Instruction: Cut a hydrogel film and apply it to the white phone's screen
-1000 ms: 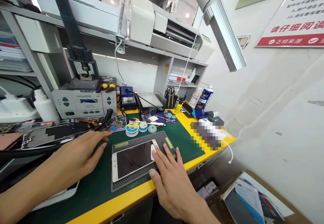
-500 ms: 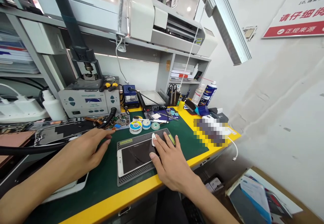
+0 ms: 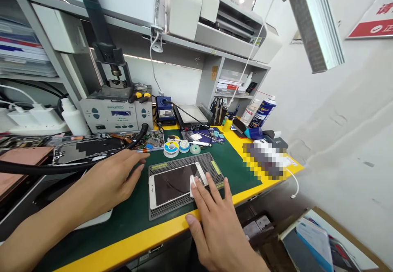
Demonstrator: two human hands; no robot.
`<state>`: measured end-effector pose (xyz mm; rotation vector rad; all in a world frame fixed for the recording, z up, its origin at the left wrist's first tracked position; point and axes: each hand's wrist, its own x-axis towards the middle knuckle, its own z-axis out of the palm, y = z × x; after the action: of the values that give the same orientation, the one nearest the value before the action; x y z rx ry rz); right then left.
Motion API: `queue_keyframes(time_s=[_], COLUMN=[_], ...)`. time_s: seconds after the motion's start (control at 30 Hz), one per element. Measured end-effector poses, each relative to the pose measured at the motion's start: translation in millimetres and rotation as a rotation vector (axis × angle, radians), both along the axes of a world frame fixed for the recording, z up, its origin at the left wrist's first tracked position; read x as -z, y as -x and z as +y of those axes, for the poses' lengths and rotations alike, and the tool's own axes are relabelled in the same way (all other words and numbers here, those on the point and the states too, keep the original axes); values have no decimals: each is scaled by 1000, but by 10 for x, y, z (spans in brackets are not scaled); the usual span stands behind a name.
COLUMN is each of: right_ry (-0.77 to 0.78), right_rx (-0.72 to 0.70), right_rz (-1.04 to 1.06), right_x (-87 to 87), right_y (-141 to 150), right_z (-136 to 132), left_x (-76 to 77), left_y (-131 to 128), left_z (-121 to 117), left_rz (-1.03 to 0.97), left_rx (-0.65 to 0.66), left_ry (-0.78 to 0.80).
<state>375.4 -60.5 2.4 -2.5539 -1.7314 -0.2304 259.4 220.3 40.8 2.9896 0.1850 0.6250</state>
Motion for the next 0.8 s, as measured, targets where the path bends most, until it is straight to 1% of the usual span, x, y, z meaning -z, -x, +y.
queue_keyframes(time_s=[0.13, 0.2, 0.27, 0.33, 0.43, 0.6, 0.7, 0.8], right_ry=[-26, -38, -37, -29, -34, -58, -85, -113], right_rx=[-168, -219, -234, -230, -193, -161, -131, -70], right_rz=[28, 76, 142, 216, 308, 412, 417, 375], right_x=[24, 37, 27, -20, -142, -319, -344, -310], right_y=[196, 283, 341, 369, 374, 365, 333, 230], right_z=[216, 321, 411, 490, 613, 812, 842, 768], left_x=[-12, -7, 1, 8, 14, 33, 60, 99], left_y=[-5, -10, -10, -4, 3, -23, -38, -42], left_z=[8, 20, 34, 46, 63, 94, 126, 169], left_rz=[-2, 1, 11, 24, 37, 47, 57, 67], left_rx=[-18, -25, -34, -46, -52, -54, -68, -80], left_ry=[-1, 3, 9, 19, 38, 65, 72, 81])
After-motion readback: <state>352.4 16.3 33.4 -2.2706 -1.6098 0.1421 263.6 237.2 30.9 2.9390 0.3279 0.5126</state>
